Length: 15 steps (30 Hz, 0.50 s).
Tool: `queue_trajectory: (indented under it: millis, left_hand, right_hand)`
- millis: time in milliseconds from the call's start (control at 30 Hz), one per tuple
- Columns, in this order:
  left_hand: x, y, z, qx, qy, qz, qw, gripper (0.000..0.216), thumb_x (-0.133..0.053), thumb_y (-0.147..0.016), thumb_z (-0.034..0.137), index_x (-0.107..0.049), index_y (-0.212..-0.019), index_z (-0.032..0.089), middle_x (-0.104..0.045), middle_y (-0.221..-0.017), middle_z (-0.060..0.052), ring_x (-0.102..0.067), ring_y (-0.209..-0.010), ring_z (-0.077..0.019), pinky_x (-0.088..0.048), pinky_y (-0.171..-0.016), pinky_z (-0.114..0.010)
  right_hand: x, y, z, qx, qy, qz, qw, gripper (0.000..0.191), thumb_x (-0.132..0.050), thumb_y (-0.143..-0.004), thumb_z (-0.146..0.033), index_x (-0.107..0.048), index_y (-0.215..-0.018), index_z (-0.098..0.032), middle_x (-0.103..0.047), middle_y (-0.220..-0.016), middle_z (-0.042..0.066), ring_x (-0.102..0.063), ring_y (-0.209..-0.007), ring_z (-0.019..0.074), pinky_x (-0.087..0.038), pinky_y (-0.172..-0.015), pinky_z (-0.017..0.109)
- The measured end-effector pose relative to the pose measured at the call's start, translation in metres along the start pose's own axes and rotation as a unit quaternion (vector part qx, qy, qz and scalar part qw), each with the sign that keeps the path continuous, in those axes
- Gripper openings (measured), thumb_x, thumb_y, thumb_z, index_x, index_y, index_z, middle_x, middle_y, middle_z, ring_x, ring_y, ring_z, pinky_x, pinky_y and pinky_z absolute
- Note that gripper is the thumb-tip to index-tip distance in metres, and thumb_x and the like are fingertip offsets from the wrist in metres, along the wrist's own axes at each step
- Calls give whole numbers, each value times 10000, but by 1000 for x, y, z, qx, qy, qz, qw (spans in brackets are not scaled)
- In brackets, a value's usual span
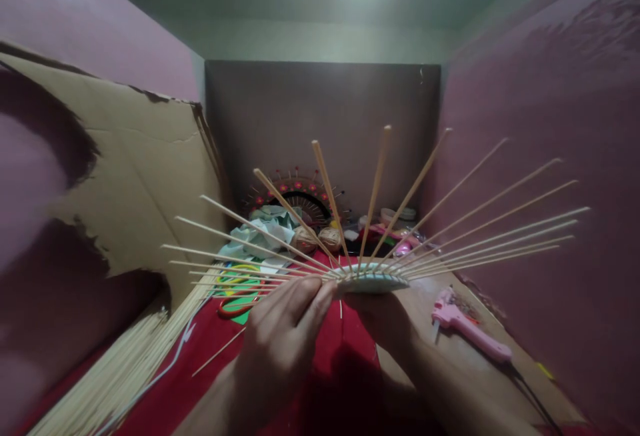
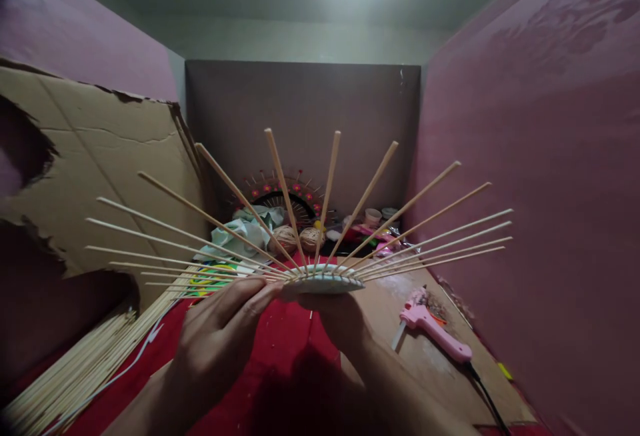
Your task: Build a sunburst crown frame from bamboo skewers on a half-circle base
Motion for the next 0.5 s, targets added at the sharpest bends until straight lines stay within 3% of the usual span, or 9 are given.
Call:
queue_trajectory:
  millis: [167, 367, 500]
  left_hand:
    - [5, -2, 5, -37, -2, 4, 999, 228, -450, -866, 15, -591, -1046, 22, -645, -942, -146, -598, -888, -190, -535, -714, -322]
    - [-1, 8, 10, -82, -37, -28, 996, 334, -420, -831, -32, -564, -1131, -2, -647, -1030, -188, -592, -1007, -271, -545, -788, -440]
    - [-4, 11, 9, -95, -30, -41, 994, 340, -425, -816, -42, -570, -1121, -8, -655, -1033, -185, -594, -1024, -272, -547, -810, -446]
  right_hand:
    - [7, -3, 6, -13, 0, 5, 1000, 244, -696, -575, -100, -765, -723, -281, -735, -732, -36, -675, -732, 206, -535, -800, 316]
    - [13, -7, 16, -12, -9, -16, 1000, 231, -694, -608, -148, -761, -767, -302, -738, -781, -29, -677, -798, 223, -516, -848, 351]
    - [11, -7, 19, -19, -13, -31, 999, 203, -686, -622, -188, -760, -784, -286, -739, -795, -14, -674, -826, 238, -509, -859, 372]
Point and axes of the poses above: each hand's wrist, its own y-axis away from the middle knuckle, its own x-axis out of the back of the hand, z = x × y, the point moved 10 cm from there along -y, towards the middle knuckle
